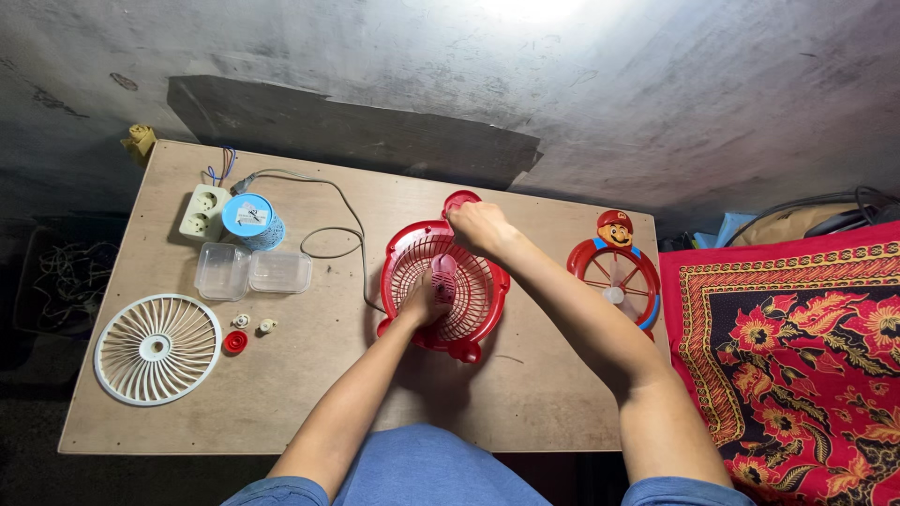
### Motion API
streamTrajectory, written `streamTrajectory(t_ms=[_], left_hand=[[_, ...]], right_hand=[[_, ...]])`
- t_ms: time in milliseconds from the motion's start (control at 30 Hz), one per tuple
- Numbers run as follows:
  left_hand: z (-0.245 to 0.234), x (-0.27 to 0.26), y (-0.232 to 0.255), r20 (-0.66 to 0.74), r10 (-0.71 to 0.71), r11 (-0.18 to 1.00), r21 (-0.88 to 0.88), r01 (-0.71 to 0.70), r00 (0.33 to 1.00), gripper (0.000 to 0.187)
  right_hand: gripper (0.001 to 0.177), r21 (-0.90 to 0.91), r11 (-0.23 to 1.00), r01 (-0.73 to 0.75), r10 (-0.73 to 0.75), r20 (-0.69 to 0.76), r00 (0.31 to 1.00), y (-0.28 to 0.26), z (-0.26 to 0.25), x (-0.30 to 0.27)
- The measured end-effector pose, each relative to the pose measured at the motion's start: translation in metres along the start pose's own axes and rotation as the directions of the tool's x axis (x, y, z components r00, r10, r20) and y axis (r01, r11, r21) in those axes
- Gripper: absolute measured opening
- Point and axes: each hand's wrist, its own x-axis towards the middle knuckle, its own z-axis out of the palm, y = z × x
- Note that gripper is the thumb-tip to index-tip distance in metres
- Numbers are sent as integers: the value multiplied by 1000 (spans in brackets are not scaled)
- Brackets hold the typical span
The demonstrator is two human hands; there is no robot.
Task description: The person uses a screwdriver to tighten screws on the internal motor housing of a red toy fan. They repeatedly adjust the fan's position and re-apply the screwdriver to secure the components.
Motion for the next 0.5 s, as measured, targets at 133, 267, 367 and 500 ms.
streamTrajectory(t_ms=[133,267,367,500], left_hand=[[7,-5,2,23,-96,995,26,96,995,118],[12,-7,0,13,-128,992,13,128,992,118],[14,-2,0,2,-121,993,10,120,993,118],[18,-5,-3,-36,-101,995,15,102,994,117]], right_hand=[[13,-268,961,74,-72,18,997,-11,2,-12],[18,-325,930,173,-242,-186,952,-17,10,-28],[18,-179,960,218,-233,-72,970,-10,15,-32],[14,-58,997,54,-50,66,997,2,15,-14]])
